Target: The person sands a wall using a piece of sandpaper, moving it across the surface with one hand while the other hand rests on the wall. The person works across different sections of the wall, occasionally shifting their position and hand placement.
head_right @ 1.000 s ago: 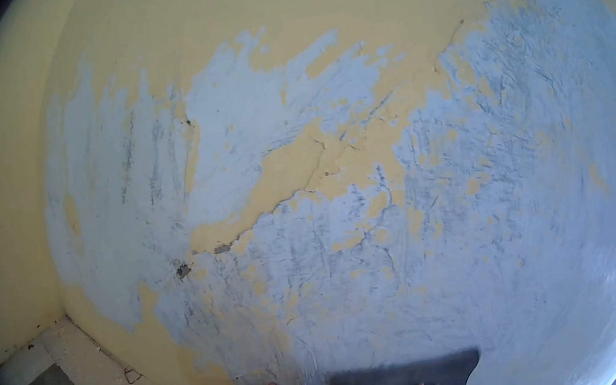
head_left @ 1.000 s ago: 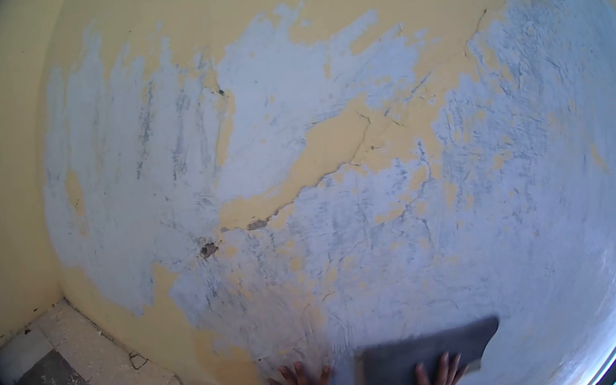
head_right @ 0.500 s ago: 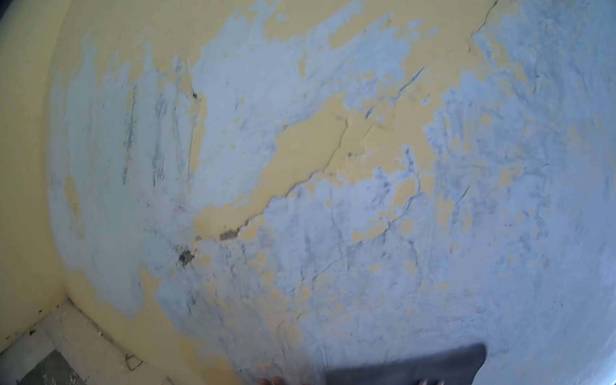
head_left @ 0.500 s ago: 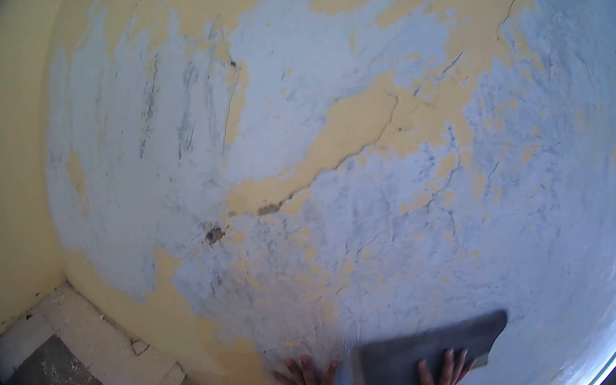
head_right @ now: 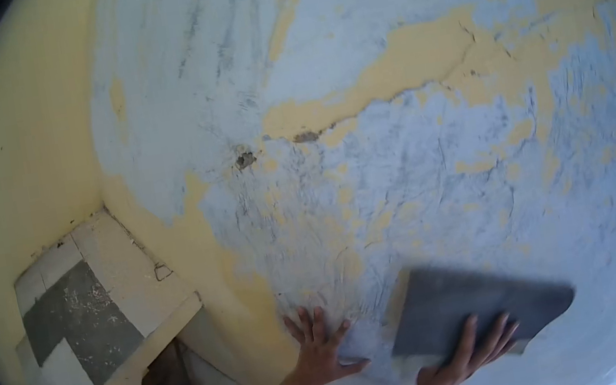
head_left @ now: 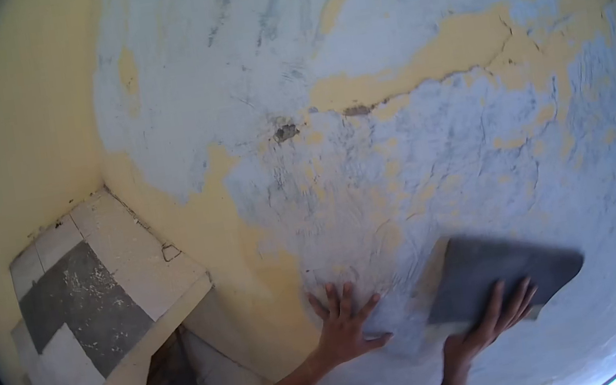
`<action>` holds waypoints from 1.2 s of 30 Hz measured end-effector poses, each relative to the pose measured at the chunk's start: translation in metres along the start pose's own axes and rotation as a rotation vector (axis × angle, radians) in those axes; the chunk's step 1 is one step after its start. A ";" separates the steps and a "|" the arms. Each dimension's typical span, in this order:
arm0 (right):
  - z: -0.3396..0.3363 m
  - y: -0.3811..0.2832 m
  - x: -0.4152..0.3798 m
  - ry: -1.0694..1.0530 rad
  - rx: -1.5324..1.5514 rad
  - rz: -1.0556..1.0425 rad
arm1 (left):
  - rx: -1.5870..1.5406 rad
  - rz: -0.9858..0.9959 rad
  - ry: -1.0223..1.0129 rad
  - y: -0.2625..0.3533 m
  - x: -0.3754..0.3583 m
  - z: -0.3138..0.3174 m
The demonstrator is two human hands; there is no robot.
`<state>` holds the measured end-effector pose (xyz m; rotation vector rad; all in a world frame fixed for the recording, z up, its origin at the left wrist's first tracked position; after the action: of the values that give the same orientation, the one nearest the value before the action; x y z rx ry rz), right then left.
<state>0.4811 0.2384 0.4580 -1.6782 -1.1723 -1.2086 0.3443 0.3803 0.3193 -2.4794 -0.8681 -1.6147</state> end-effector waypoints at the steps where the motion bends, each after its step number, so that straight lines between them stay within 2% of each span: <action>1: -0.003 -0.002 0.014 0.040 0.012 0.006 | -0.006 0.011 -0.020 0.000 -0.003 0.000; 3: -0.008 0.002 0.006 0.093 -0.007 0.030 | 0.015 0.004 -0.015 -0.002 -0.001 0.001; 5: 0.002 0.008 -0.043 -0.052 0.028 -0.002 | -0.016 0.016 -0.006 -0.003 -0.002 0.000; 8: 0.012 0.007 -0.076 -0.085 0.030 -0.043 | -0.031 0.011 0.041 -0.003 -0.001 0.000; 10: 0.006 0.004 -0.059 -0.097 0.015 -0.026 | -0.027 0.056 -0.014 -0.002 -0.003 0.001; 11: 0.001 0.002 -0.022 -0.081 0.023 -0.009 | -0.031 0.024 0.007 -0.004 -0.004 0.003; 13: -0.007 -0.004 0.020 0.019 0.054 -0.010 | -0.066 0.035 -0.013 -0.001 -0.002 0.004; 15: -0.007 0.001 0.010 -0.014 0.026 0.038 | -0.036 0.023 0.010 0.000 0.002 -0.003; 17: 0.000 0.001 -0.020 -0.044 0.041 0.070 | -0.030 0.023 -0.040 -0.002 0.000 -0.002; 19: 0.012 -0.002 -0.082 -0.175 0.091 0.079 | -0.007 0.014 -0.064 -0.007 -0.003 0.002; 20: 0.021 -0.005 -0.095 -0.123 0.094 0.075 | 0.033 0.003 -0.048 -0.010 -0.004 0.006; 22: 0.014 -0.006 -0.064 -0.105 0.156 0.079 | 0.058 0.046 -0.103 -0.013 -0.006 0.008; 26: -0.005 -0.006 0.015 0.033 0.180 0.101 | 0.039 0.047 -0.056 -0.012 -0.004 0.009; 28: 0.002 -0.007 -0.003 0.000 0.104 0.086 | 0.109 0.032 -0.011 -0.011 -0.003 0.003; 32: 0.019 -0.009 -0.068 -0.030 0.117 0.025 | -0.034 0.020 -0.149 -0.022 -0.009 0.014; 34: 0.012 -0.002 -0.055 0.014 0.149 0.001 | -0.006 0.109 -0.076 -0.027 -0.016 0.012; 36: 0.001 0.008 -0.013 0.080 0.200 0.045 | 0.172 0.050 0.021 -0.001 0.003 0.002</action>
<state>0.4867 0.2336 0.4452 -1.4870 -1.1594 -1.0831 0.3468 0.3830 0.3209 -2.3445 -0.8938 -1.4795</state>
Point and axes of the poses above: each hand's wrist, its own x-axis towards the middle knuckle, its own z-axis out of the palm, y = z × x, the point moved 5 cm from there along x, towards the middle knuckle, and after that the axes turned 1 degree about x, right-handed, at the moved point
